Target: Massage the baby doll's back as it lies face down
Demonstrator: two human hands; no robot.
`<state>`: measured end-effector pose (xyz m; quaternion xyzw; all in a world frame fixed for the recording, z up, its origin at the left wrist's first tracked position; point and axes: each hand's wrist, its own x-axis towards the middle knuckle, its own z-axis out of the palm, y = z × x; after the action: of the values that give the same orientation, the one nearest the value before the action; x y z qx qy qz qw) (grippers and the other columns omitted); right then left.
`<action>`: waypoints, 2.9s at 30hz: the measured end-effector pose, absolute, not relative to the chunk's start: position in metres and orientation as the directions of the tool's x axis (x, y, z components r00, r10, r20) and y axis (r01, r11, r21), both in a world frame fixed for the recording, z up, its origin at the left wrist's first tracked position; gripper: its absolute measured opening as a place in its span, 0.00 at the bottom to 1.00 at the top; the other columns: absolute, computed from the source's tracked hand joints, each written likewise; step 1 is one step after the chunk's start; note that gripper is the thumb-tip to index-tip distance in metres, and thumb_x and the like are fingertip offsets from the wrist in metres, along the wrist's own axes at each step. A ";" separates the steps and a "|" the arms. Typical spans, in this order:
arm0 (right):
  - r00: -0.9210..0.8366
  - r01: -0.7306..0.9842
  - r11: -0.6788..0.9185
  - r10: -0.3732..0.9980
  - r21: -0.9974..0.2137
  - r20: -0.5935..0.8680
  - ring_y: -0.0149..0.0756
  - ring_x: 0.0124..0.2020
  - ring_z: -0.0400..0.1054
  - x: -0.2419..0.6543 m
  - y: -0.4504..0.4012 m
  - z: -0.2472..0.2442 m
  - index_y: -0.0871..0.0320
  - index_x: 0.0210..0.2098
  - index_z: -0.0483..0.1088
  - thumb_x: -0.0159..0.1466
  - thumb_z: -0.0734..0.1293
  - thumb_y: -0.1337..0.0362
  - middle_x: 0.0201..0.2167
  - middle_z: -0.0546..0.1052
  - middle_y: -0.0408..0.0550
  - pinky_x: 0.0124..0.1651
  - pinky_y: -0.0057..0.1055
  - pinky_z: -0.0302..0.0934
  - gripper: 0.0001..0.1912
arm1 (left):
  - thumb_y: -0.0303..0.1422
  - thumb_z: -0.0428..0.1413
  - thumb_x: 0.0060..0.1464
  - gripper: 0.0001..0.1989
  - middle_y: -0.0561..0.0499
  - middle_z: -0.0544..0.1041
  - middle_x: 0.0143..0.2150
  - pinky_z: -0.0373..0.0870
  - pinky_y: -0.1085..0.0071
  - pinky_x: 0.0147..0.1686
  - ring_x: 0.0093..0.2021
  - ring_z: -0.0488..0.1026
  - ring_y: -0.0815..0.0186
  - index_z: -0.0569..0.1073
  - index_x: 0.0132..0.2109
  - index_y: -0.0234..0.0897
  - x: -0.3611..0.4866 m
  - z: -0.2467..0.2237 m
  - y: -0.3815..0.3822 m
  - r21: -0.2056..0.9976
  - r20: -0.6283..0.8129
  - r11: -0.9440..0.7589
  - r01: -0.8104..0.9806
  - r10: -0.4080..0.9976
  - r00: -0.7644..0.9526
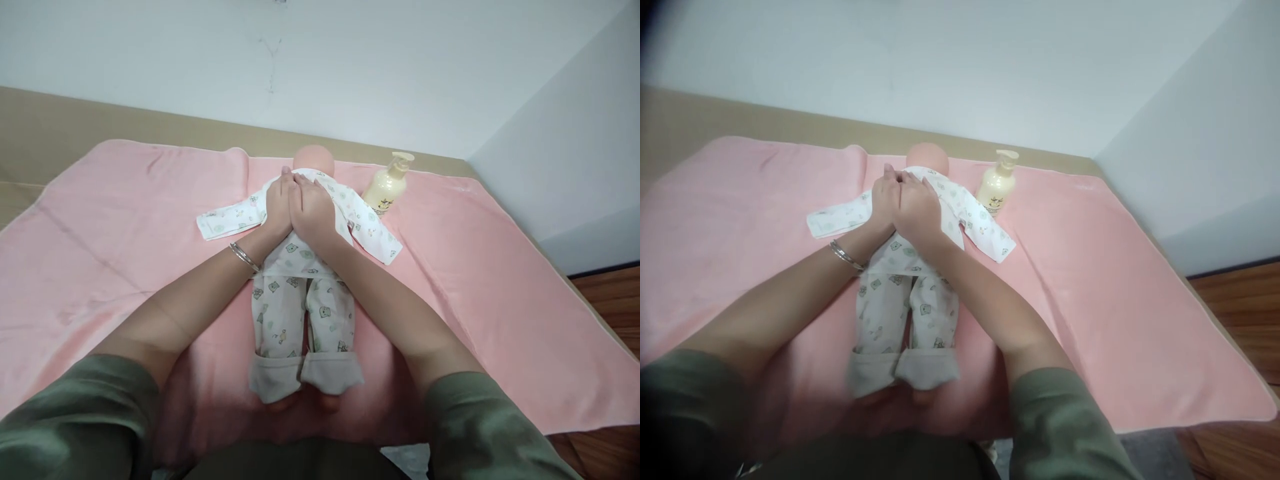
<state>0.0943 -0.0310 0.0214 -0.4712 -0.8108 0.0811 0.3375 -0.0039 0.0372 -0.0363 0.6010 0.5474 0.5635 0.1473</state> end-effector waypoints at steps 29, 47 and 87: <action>-0.416 0.794 0.525 0.836 -0.306 0.357 0.65 0.77 0.44 0.125 -0.044 0.011 0.71 0.70 0.58 0.71 0.57 0.62 0.75 0.55 0.65 0.78 0.66 0.39 0.32 | 0.68 0.33 0.60 0.45 0.45 0.85 0.47 0.73 0.53 0.59 0.51 0.80 0.58 0.81 0.42 0.39 -0.011 -0.021 -0.006 0.829 0.509 -0.390 0.401 0.824 -0.248; -0.425 0.770 0.544 0.827 -0.334 0.368 0.68 0.78 0.41 0.122 -0.063 0.005 0.73 0.70 0.57 0.72 0.55 0.60 0.75 0.54 0.67 0.77 0.71 0.36 0.32 | 0.73 0.35 0.54 0.45 0.50 0.84 0.47 0.72 0.54 0.59 0.51 0.78 0.61 0.79 0.42 0.42 -0.013 -0.026 0.000 0.845 0.483 -0.349 0.405 0.824 -0.296; -0.457 0.811 0.507 0.860 -0.290 0.226 0.50 0.79 0.43 0.130 -0.029 0.017 0.65 0.72 0.57 0.72 0.54 0.61 0.76 0.55 0.54 0.81 0.55 0.38 0.31 | 0.37 0.47 0.61 0.17 0.45 0.77 0.59 0.65 0.55 0.67 0.62 0.71 0.58 0.72 0.53 0.41 -0.012 -0.012 -0.008 0.824 0.353 -0.183 0.537 0.906 -0.233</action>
<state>0.1304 -0.0293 0.0170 -0.4913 -0.8506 0.0702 0.1737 -0.0120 -0.0083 -0.0117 0.5903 0.6113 0.4928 0.1873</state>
